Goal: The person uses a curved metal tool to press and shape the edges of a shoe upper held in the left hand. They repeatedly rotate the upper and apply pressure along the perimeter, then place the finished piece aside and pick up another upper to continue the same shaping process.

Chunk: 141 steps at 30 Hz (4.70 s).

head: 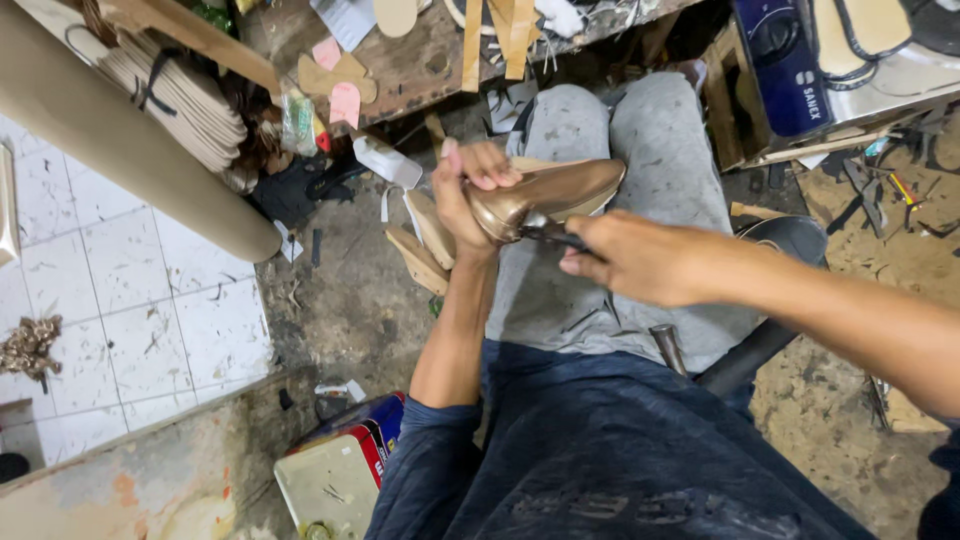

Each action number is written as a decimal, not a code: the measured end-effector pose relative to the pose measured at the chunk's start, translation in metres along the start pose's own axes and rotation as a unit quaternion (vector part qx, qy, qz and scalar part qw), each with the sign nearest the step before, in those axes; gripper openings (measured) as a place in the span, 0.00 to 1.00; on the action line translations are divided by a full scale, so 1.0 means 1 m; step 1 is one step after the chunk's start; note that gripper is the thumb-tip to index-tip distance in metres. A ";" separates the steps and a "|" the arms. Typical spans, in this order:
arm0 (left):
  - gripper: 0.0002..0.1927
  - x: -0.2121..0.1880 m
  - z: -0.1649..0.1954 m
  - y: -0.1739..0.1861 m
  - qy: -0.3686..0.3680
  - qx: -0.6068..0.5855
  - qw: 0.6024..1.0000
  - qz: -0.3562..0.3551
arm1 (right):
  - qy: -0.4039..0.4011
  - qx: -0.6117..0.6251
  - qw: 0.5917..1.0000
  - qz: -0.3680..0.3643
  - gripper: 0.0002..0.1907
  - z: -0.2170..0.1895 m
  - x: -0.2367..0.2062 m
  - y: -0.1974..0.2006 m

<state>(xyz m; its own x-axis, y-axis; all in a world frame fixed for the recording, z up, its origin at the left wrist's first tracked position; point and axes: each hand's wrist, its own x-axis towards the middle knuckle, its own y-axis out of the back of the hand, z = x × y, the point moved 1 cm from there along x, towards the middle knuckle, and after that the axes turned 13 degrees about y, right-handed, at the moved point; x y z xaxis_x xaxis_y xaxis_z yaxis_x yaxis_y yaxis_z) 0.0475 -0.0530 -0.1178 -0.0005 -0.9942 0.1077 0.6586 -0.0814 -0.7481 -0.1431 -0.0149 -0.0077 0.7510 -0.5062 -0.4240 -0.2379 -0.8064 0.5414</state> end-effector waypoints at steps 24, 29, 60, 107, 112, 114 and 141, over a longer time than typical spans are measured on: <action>0.25 0.072 -0.117 0.012 0.113 -0.273 0.952 0.078 | -0.271 -0.027 0.962 -0.029 0.18 0.082 -0.162 -0.051; 0.25 0.070 -0.122 0.005 0.105 -0.282 0.952 0.053 | 0.161 0.050 0.784 0.598 0.17 0.011 -0.146 -0.017; 0.23 0.072 -0.109 0.008 0.144 -0.193 0.962 0.130 | 0.200 -0.046 0.868 0.453 0.12 0.027 -0.041 0.011; 0.18 0.104 -0.154 0.005 0.445 0.124 0.887 0.015 | 0.071 -0.211 0.912 0.344 0.12 0.093 -0.051 -0.031; 0.19 0.109 -0.155 0.006 0.449 0.116 0.886 0.009 | 0.318 -0.164 0.829 0.430 0.14 0.098 -0.050 -0.032; 0.19 0.110 -0.154 0.005 0.452 0.098 0.886 0.005 | 0.094 -0.220 0.913 0.330 0.14 0.093 -0.051 -0.026; 0.17 0.110 -0.155 0.009 0.449 0.124 0.885 -0.008 | 0.226 -0.100 0.843 0.478 0.19 0.101 -0.030 -0.031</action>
<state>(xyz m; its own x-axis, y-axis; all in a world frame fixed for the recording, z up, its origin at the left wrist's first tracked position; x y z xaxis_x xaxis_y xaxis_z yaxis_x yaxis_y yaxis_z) -0.0628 -0.1740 -0.2142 -0.5358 -0.6573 -0.5299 0.7978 -0.1886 -0.5727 -0.2208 -0.0055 -0.0853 0.4433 -0.6909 0.5711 -0.7931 -0.0054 0.6091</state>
